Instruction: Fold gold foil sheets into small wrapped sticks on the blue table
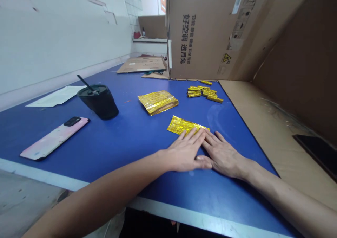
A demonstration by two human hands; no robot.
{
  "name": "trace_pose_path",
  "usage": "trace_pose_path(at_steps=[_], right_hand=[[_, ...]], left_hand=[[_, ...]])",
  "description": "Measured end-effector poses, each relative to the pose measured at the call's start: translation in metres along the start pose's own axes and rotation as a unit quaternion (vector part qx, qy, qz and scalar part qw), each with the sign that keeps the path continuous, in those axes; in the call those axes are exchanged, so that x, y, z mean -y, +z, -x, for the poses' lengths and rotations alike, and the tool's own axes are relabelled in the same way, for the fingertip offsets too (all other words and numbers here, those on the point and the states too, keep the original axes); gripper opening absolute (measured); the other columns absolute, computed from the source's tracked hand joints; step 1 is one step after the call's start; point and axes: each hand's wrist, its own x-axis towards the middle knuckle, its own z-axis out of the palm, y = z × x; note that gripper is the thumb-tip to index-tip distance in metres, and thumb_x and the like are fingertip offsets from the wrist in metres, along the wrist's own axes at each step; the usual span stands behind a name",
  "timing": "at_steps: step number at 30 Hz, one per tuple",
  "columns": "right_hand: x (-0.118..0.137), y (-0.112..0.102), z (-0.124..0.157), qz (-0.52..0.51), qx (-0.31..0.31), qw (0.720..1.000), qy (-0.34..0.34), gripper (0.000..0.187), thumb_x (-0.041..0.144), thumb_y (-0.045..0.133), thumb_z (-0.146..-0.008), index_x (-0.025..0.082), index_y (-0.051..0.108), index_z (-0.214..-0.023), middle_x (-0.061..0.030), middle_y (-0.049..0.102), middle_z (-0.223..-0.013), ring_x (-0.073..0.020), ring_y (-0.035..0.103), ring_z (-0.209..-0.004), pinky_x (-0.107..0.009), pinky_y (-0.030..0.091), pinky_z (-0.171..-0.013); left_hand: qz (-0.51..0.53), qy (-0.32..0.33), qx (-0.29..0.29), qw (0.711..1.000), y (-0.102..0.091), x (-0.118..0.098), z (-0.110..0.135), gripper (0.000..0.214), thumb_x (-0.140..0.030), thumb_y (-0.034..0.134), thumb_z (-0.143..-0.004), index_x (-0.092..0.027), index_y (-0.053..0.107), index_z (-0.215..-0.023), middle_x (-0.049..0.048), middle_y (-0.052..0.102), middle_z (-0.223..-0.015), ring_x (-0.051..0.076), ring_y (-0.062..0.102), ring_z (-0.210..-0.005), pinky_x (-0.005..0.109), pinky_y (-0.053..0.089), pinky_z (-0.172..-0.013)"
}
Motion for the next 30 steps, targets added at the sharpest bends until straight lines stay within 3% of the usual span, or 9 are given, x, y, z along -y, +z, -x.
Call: trace_pose_path(at_steps=[4, 13, 16, 19, 21, 25, 28, 30], right_hand=[[-0.005, -0.002, 0.001, -0.014, -0.003, 1.000, -0.020, 0.071, 0.057, 0.031, -0.083, 0.012, 0.022, -0.137, -0.0186, 0.026, -0.140, -0.0299, 0.022, -0.128, -0.054, 0.023, -0.100], [-0.022, -0.010, -0.002, -0.053, 0.018, 0.998, 0.021, 0.060, 0.055, 0.027, -0.085, 0.019, 0.035, -0.132, -0.0128, 0.029, -0.140, -0.0267, 0.022, -0.129, -0.055, 0.022, -0.099], [-0.026, -0.010, -0.003, -0.064, -0.010, 0.998, 0.026, 0.054, 0.050, 0.035, -0.085, 0.018, 0.042, -0.128, -0.0124, 0.039, -0.135, -0.0256, 0.029, -0.127, -0.053, 0.024, -0.099], [-0.027, -0.007, -0.004, -0.057, -0.054, 0.996, 0.037, 0.045, 0.039, 0.042, -0.084, 0.015, 0.047, -0.121, -0.0135, 0.052, -0.124, -0.0244, 0.046, -0.116, -0.050, 0.028, -0.099], [-0.026, -0.005, -0.006, -0.040, -0.075, 0.996, 0.036, 0.037, 0.032, 0.042, -0.084, 0.013, 0.049, -0.115, -0.0140, 0.056, -0.118, -0.0230, 0.054, -0.106, -0.046, 0.033, -0.097], [-0.025, -0.002, -0.008, -0.022, -0.111, 0.993, 0.019, 0.029, 0.025, 0.034, -0.087, 0.013, 0.056, -0.103, -0.0146, 0.059, -0.114, -0.0225, 0.057, -0.101, -0.038, 0.040, -0.091], [-0.025, -0.006, -0.006, -0.079, -0.156, 0.984, 0.036, 0.028, 0.026, 0.033, -0.087, 0.015, 0.057, -0.099, -0.0114, 0.065, -0.103, -0.0213, 0.061, -0.090, -0.034, 0.045, -0.081], [-0.025, -0.009, -0.004, -0.165, -0.186, 0.966, 0.075, 0.026, 0.030, 0.036, -0.087, 0.017, 0.059, -0.090, -0.0073, 0.067, -0.083, -0.0186, 0.061, -0.073, -0.031, 0.047, -0.068]], left_hand=[[0.055, 0.008, 0.045, 0.997, 0.003, -0.002, 0.001, 0.089, -0.071, 0.014, -0.076, -0.010, -0.004, -0.138, 0.0096, -0.004, -0.145, 0.023, -0.005, -0.133, 0.040, 0.005, -0.106], [-0.004, -0.127, 0.054, 0.990, -0.006, 0.058, 0.002, 0.087, -0.070, 0.022, -0.076, -0.013, 0.005, -0.139, 0.0096, 0.002, -0.145, 0.025, -0.001, -0.133, 0.047, 0.005, -0.105], [-0.007, -0.130, 0.054, 0.990, -0.009, 0.060, 0.002, 0.084, -0.069, 0.023, -0.077, -0.014, 0.007, -0.139, 0.0085, 0.003, -0.145, 0.024, 0.000, -0.133, 0.047, 0.007, -0.105], [-0.008, -0.132, 0.047, 0.990, -0.009, 0.056, 0.002, 0.082, -0.066, 0.025, -0.078, -0.014, 0.009, -0.139, 0.0085, 0.005, -0.145, 0.024, 0.002, -0.133, 0.047, 0.007, -0.105], [-0.005, -0.133, 0.043, 0.990, -0.008, 0.054, 0.002, 0.081, -0.065, 0.027, -0.078, -0.015, 0.010, -0.139, 0.0085, 0.007, -0.145, 0.025, 0.003, -0.133, 0.048, 0.008, -0.105], [0.007, -0.131, 0.029, 0.991, -0.008, 0.054, 0.002, 0.079, -0.062, 0.033, -0.077, -0.016, 0.014, -0.138, 0.0094, 0.010, -0.145, 0.026, 0.007, -0.133, 0.049, 0.010, -0.104], [0.023, -0.126, -0.009, 0.992, -0.009, 0.055, 0.001, 0.065, -0.049, 0.041, -0.080, -0.018, 0.025, -0.135, 0.0109, 0.021, -0.142, 0.027, 0.017, -0.131, 0.050, 0.013, -0.103], [0.066, -0.112, -0.056, 0.990, -0.012, 0.056, 0.000, 0.045, -0.035, 0.041, -0.082, -0.020, 0.043, -0.124, 0.0094, 0.042, -0.132, 0.025, 0.035, -0.123, 0.046, 0.023, -0.100]])
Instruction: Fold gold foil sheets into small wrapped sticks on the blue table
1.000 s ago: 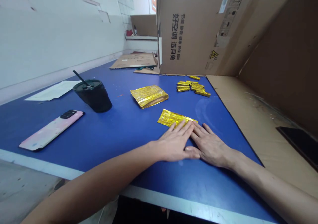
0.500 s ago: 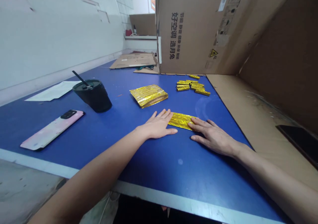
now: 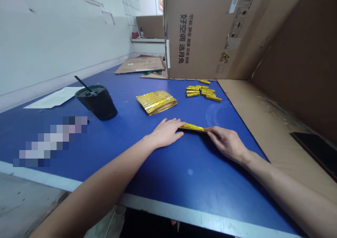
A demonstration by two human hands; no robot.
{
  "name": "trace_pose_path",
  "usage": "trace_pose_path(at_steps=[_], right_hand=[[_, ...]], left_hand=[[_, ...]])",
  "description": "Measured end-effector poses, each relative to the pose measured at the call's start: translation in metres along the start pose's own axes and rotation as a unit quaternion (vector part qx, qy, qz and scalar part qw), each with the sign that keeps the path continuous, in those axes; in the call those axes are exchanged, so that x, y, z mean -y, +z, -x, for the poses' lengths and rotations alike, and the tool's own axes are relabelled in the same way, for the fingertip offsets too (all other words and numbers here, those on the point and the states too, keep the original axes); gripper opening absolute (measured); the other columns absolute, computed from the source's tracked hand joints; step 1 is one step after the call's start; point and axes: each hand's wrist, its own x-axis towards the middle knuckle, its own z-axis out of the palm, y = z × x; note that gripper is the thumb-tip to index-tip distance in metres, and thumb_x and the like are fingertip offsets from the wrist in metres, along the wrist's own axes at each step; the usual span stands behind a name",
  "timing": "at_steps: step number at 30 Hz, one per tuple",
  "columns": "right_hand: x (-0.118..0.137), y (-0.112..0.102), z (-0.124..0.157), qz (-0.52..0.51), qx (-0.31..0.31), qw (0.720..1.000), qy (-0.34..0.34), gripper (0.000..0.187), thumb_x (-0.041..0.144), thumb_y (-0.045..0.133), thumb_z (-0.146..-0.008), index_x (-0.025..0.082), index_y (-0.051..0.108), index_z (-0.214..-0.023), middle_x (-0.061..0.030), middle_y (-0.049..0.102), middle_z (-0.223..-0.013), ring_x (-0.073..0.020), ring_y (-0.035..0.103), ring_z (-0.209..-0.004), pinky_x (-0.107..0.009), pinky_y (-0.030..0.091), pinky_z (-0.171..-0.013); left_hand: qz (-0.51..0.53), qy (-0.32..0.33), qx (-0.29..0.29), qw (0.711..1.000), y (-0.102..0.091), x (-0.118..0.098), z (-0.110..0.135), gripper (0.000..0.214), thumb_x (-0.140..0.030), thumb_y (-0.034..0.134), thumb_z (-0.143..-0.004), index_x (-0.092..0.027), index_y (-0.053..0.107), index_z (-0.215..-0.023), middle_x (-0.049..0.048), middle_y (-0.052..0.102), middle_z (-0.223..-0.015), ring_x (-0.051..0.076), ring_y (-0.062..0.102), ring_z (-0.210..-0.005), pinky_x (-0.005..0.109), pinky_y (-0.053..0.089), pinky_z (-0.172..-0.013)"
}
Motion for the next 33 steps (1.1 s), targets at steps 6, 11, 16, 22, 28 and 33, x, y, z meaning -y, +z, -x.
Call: trace_pose_path(at_steps=[6, 11, 16, 22, 28, 33], right_hand=[[-0.007, 0.001, -0.005, -0.323, -0.074, 0.926, 0.184, 0.028, 0.043, 0.052, -0.074, 0.016, 0.056, -0.069, 0.0013, 0.054, -0.057, -0.0109, 0.048, -0.050, -0.023, 0.039, -0.047], [-0.012, 0.008, -0.007, -0.221, -0.058, 0.954, 0.192, 0.027, 0.041, 0.047, -0.077, 0.017, 0.058, -0.072, -0.0013, 0.059, -0.060, -0.0141, 0.052, -0.054, -0.025, 0.040, -0.049], [-0.013, 0.009, -0.008, 0.085, 0.011, 0.987, 0.135, 0.025, 0.031, 0.038, -0.083, 0.021, 0.061, -0.085, -0.0046, 0.067, -0.074, -0.0202, 0.061, -0.066, -0.029, 0.040, -0.057], [-0.019, 0.007, -0.013, 0.159, 0.014, 0.979, 0.131, 0.027, 0.030, 0.037, -0.085, 0.023, 0.062, -0.093, -0.0047, 0.069, -0.087, -0.0228, 0.063, -0.077, -0.031, 0.045, -0.063], [0.011, 0.007, -0.002, 0.086, -0.002, 0.996, -0.040, 0.054, 0.044, 0.034, -0.086, 0.010, 0.039, -0.128, -0.0153, 0.037, -0.136, -0.0262, 0.026, -0.128, -0.046, 0.027, -0.101], [0.040, 0.016, 0.009, -0.004, 0.185, 0.975, -0.123, 0.079, 0.057, 0.034, -0.082, 0.009, 0.008, -0.139, -0.0151, 0.005, -0.145, -0.0240, 0.002, -0.132, -0.045, 0.018, -0.105]], left_hand=[[0.197, -0.061, -0.092, 0.974, 0.000, 0.000, -0.007, 0.023, -0.031, 0.044, -0.081, -0.013, 0.058, -0.078, 0.0014, 0.062, -0.069, 0.013, 0.058, -0.063, 0.023, 0.044, -0.057], [0.153, -0.100, -0.114, 0.977, 0.008, -0.007, -0.006, 0.017, -0.027, 0.047, -0.079, -0.015, 0.059, -0.077, 0.0023, 0.061, -0.069, 0.017, 0.058, -0.067, 0.028, 0.044, -0.062], [-0.024, -0.085, -0.161, 0.983, 0.008, -0.027, 0.003, 0.051, -0.029, 0.055, -0.075, -0.016, 0.043, -0.123, 0.0137, 0.050, -0.120, 0.029, 0.042, -0.114, 0.042, 0.033, -0.092], [-0.076, 0.071, 0.059, 0.993, 0.025, -0.047, 0.013, 0.087, -0.069, 0.028, -0.076, -0.010, 0.012, -0.138, 0.0148, 0.007, -0.144, 0.028, 0.000, -0.132, 0.046, 0.011, -0.104], [-0.077, 0.043, 0.086, 0.992, 0.032, -0.052, 0.012, 0.089, -0.070, 0.020, -0.076, -0.009, 0.005, -0.138, 0.0162, -0.001, -0.144, 0.030, -0.006, -0.131, 0.050, 0.006, -0.104], [-0.080, 0.063, 0.116, 0.988, 0.028, -0.052, 0.011, 0.074, -0.055, 0.030, -0.082, -0.015, 0.004, -0.139, 0.0144, -0.003, -0.144, 0.031, -0.005, -0.131, 0.052, 0.007, -0.103]])
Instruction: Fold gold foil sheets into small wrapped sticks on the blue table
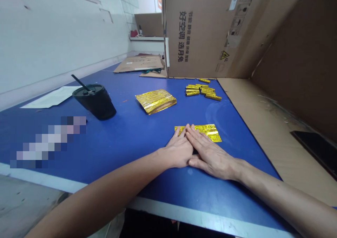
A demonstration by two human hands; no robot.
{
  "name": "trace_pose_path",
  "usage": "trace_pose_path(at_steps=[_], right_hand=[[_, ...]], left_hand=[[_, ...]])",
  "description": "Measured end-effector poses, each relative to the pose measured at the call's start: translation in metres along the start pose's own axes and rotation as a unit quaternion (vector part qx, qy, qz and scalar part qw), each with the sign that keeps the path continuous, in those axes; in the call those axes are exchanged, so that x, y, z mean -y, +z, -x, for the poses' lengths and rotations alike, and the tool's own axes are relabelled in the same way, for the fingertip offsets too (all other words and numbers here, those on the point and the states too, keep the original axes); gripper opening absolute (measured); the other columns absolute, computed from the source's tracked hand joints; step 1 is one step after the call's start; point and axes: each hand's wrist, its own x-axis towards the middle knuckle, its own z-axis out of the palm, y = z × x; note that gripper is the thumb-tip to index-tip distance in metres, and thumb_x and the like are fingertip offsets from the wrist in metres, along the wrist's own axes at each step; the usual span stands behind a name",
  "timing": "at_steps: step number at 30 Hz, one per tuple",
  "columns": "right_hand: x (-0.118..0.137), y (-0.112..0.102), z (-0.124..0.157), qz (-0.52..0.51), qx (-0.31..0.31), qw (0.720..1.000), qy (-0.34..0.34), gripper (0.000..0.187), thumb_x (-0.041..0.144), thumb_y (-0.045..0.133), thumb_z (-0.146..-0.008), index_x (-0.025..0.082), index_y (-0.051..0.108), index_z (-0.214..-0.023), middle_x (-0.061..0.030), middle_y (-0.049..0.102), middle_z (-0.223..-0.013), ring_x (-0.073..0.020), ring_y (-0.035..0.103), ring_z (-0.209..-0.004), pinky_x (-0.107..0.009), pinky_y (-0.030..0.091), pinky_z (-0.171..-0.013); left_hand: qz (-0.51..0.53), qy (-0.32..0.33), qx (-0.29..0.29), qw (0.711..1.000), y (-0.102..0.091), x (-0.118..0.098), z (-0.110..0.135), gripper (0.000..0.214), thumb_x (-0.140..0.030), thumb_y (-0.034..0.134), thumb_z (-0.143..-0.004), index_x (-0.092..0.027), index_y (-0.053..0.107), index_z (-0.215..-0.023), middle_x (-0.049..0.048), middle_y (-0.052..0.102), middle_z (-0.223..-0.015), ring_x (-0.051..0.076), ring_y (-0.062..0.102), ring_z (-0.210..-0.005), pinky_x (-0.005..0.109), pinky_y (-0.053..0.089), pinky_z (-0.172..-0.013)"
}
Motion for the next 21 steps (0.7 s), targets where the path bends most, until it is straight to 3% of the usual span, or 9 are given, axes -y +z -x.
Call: trace_pose_path(at_steps=[3, 9, 15, 21], right_hand=[[-0.004, 0.002, -0.001, -0.002, 0.009, 1.000, 0.020, 0.080, 0.056, 0.034, -0.082, 0.010, 0.004, -0.140, -0.0135, 0.001, -0.145, -0.0236, 0.000, -0.132, -0.045, 0.015, -0.106], [-0.029, -0.003, -0.002, 0.070, 0.017, 0.990, 0.119, 0.079, 0.060, 0.023, -0.082, 0.005, 0.016, -0.138, -0.0179, 0.014, -0.143, -0.0241, 0.007, -0.131, -0.045, 0.013, -0.106], [-0.048, -0.007, -0.001, 0.118, 0.025, 0.977, 0.178, 0.081, 0.063, 0.018, -0.081, 0.005, 0.018, -0.137, -0.0161, 0.014, -0.143, -0.0255, 0.008, -0.131, -0.048, 0.011, -0.105], [-0.052, -0.005, -0.001, 0.132, 0.012, 0.974, 0.182, 0.079, 0.062, 0.019, -0.082, 0.007, 0.020, -0.137, -0.0165, 0.016, -0.143, -0.0260, 0.010, -0.131, -0.050, 0.013, -0.104]], left_hand=[[-0.006, -0.009, -0.001, 1.000, 0.001, 0.000, 0.000, 0.075, -0.051, 0.034, -0.081, -0.011, 0.007, -0.138, 0.0162, 0.001, -0.144, 0.030, -0.002, -0.132, 0.050, 0.006, -0.104], [0.014, -0.029, -0.039, 0.999, 0.004, 0.000, -0.002, 0.090, -0.070, 0.023, -0.075, -0.010, 0.003, -0.138, 0.0137, 0.001, -0.144, 0.029, -0.002, -0.132, 0.048, 0.005, -0.105], [0.009, -0.066, -0.035, 0.997, 0.000, 0.012, -0.006, 0.092, -0.072, 0.018, -0.075, -0.006, 0.005, -0.138, 0.0135, 0.002, -0.144, 0.027, -0.004, -0.132, 0.048, 0.002, -0.105], [0.022, -0.131, -0.034, 0.991, -0.009, 0.024, -0.007, 0.095, -0.074, 0.015, -0.073, -0.005, 0.008, -0.138, 0.0154, -0.001, -0.144, 0.030, -0.005, -0.132, 0.054, 0.003, -0.103]])
